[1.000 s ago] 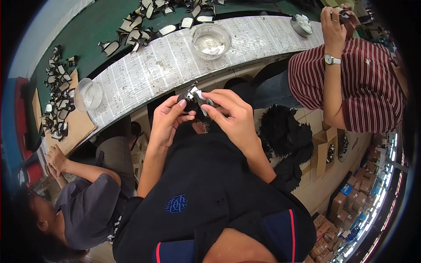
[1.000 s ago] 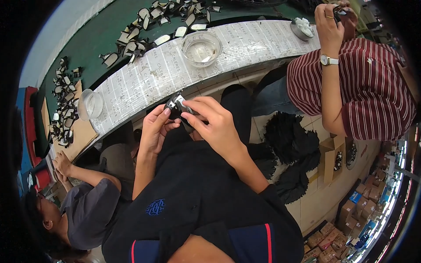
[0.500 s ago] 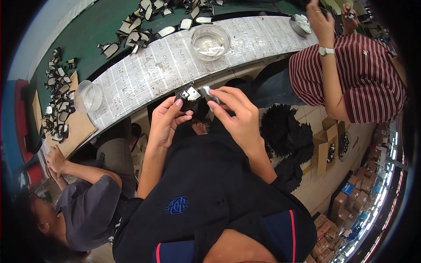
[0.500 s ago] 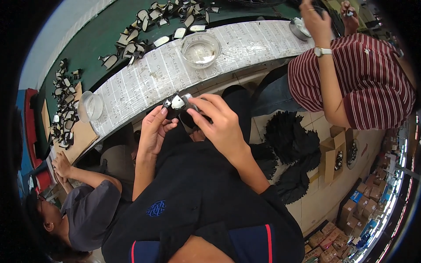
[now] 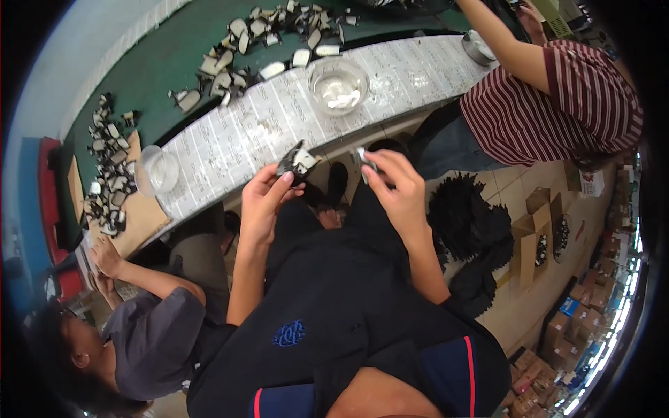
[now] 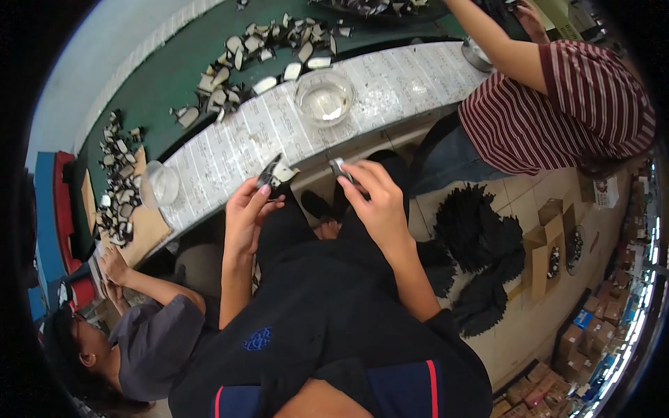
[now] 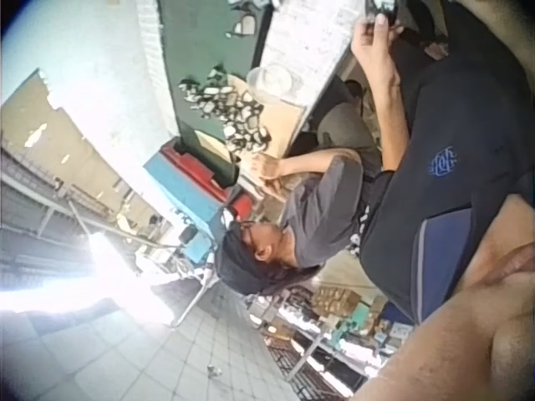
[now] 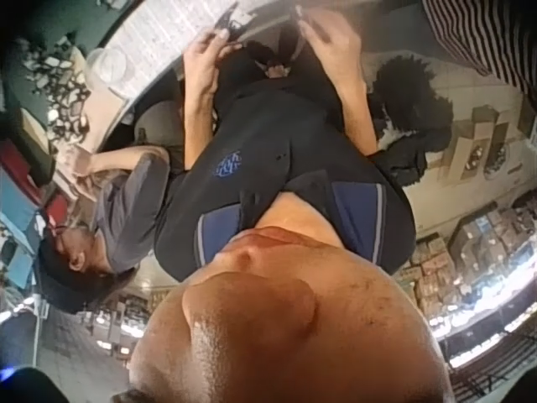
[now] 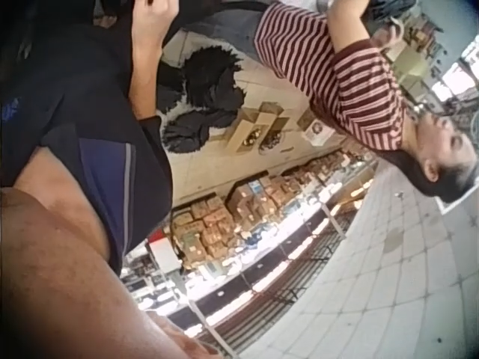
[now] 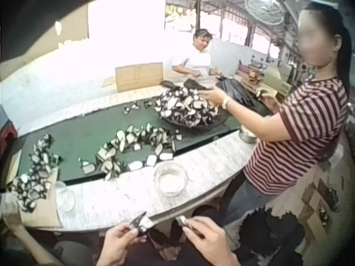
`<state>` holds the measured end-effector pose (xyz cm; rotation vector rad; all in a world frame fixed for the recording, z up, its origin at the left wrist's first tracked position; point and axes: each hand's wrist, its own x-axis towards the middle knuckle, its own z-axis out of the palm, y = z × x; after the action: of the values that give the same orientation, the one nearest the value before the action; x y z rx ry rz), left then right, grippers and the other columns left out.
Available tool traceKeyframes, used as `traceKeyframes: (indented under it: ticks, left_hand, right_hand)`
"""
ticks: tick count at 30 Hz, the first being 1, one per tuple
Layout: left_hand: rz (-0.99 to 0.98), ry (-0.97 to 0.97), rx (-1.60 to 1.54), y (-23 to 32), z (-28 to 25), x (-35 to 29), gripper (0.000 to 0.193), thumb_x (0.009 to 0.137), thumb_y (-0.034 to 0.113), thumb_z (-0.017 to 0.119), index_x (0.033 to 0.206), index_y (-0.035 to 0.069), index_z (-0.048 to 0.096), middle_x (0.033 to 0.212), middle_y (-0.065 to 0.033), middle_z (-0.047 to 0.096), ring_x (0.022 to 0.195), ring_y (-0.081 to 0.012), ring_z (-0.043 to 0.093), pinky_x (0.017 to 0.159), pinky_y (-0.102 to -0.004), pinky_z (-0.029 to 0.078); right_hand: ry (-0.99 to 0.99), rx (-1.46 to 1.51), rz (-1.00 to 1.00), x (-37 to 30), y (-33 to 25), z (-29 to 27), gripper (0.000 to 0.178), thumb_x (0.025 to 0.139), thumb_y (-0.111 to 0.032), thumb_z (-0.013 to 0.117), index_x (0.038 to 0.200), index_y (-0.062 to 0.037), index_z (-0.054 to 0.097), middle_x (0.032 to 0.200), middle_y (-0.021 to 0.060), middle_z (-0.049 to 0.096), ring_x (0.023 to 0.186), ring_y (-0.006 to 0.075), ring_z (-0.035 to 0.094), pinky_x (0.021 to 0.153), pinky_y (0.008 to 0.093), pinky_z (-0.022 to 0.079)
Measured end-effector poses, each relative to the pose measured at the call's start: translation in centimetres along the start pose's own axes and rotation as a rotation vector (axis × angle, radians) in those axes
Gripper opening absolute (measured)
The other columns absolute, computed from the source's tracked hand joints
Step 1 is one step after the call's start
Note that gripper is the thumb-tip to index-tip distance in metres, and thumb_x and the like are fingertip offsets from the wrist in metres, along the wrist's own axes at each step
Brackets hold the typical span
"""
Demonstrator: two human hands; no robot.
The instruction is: Applying glue to black shoe components and assembling them at a workbench.
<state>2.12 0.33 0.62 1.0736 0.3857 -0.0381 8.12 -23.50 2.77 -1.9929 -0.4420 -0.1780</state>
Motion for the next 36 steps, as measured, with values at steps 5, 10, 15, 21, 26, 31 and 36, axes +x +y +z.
traceKeyframes:
  ticks: [5, 10, 15, 21, 26, 31, 36]
  left_hand:
    - [1.089, 0.539, 0.556, 9.5, 0.9, 2.6, 0.026, 0.097, 0.006, 0.066, 0.115, -0.01, 0.059, 0.098, -0.0114, 0.068, 0.088, -0.0167, 0.067, 0.079, -0.0314, 0.056]
    - [2.011, 0.867, 0.246, 24.4, 8.1, 6.9, 0.036, 0.094, 0.012, 0.07, 0.115, -0.013, 0.055, 0.098, -0.0188, 0.07, 0.087, -0.0251, 0.07, 0.076, -0.0341, 0.059]
    - [1.563, 0.457, 0.789, 28.8, 13.9, 18.7, 0.066, 0.09, 0.027, 0.076, 0.14, -0.007, 0.049, 0.117, -0.0205, 0.069, 0.107, -0.0258, 0.069, 0.082, -0.0354, 0.057]
    - [0.814, 0.396, 1.571, 21.3, -2.7, 32.9, 0.078, 0.088, 0.049, 0.067, 0.145, 0.001, 0.044, 0.14, -0.028, 0.051, 0.13, -0.0457, 0.049, 0.107, -0.0513, 0.042]
    - [0.024, 0.361, 1.783, 10.4, -12.2, 31.9, 0.068, 0.083, 0.041, 0.074, 0.133, -0.001, 0.055, 0.143, -0.0245, 0.05, 0.128, -0.0457, 0.05, 0.102, -0.0516, 0.047]
    - [0.519, 0.356, 1.452, 10.0, -11.6, 28.4, 0.023, 0.084, 0.018, 0.072, 0.102, 0.004, 0.073, 0.118, -0.0177, 0.068, 0.107, -0.0378, 0.064, 0.094, -0.0439, 0.051]
    - [0.83, 0.534, 1.331, 10.4, -14.4, 27.2, 0.022, 0.086, 0.023, 0.073, 0.099, 0.006, 0.077, 0.128, -0.022, 0.064, 0.121, -0.0334, 0.061, 0.102, -0.0383, 0.046]
  right_hand:
    - [-0.128, 0.022, 0.091, -4.0, 5.6, 0.1, 0.021, 0.089, -0.004, 0.072, 0.108, 0.0022, 0.069, 0.101, 0.0137, 0.066, 0.082, 0.0242, 0.068, 0.069, 0.0294, 0.058]
    - [-0.117, 0.106, 0.118, -5.5, 4.6, 0.2, 0.021, 0.09, -0.008, 0.072, 0.109, 0.0007, 0.07, 0.102, 0.0125, 0.066, 0.079, 0.0225, 0.069, 0.068, 0.03, 0.059]
    - [-0.07, 0.075, 0.12, -5.5, 4.9, -0.3, 0.024, 0.091, -0.008, 0.071, 0.114, 0.0005, 0.07, 0.106, 0.011, 0.066, 0.084, 0.0166, 0.069, 0.071, 0.0269, 0.061]
    - [-0.01, 0.113, 0.091, -5.2, 4.9, -1.7, 0.022, 0.09, -0.008, 0.072, 0.11, 0.0004, 0.07, 0.105, 0.0118, 0.066, 0.084, 0.0214, 0.069, 0.07, 0.0297, 0.06]
    - [-0.032, 0.102, 0.118, -4.5, 5.7, -1.8, 0.022, 0.089, -0.006, 0.071, 0.11, 0.0013, 0.07, 0.105, 0.0118, 0.066, 0.084, 0.0216, 0.07, 0.071, 0.0292, 0.06]
    - [-0.04, 0.098, 0.136, -3.9, 5.6, -1.0, 0.023, 0.089, -0.006, 0.072, 0.111, 0.0017, 0.07, 0.106, 0.0126, 0.066, 0.085, 0.0221, 0.07, 0.072, 0.0293, 0.06]
    - [-0.058, 0.094, 0.079, -3.0, 4.4, 0.3, 0.022, 0.09, -0.004, 0.071, 0.111, 0.0023, 0.071, 0.107, 0.0114, 0.068, 0.084, 0.0156, 0.069, 0.07, 0.0262, 0.059]
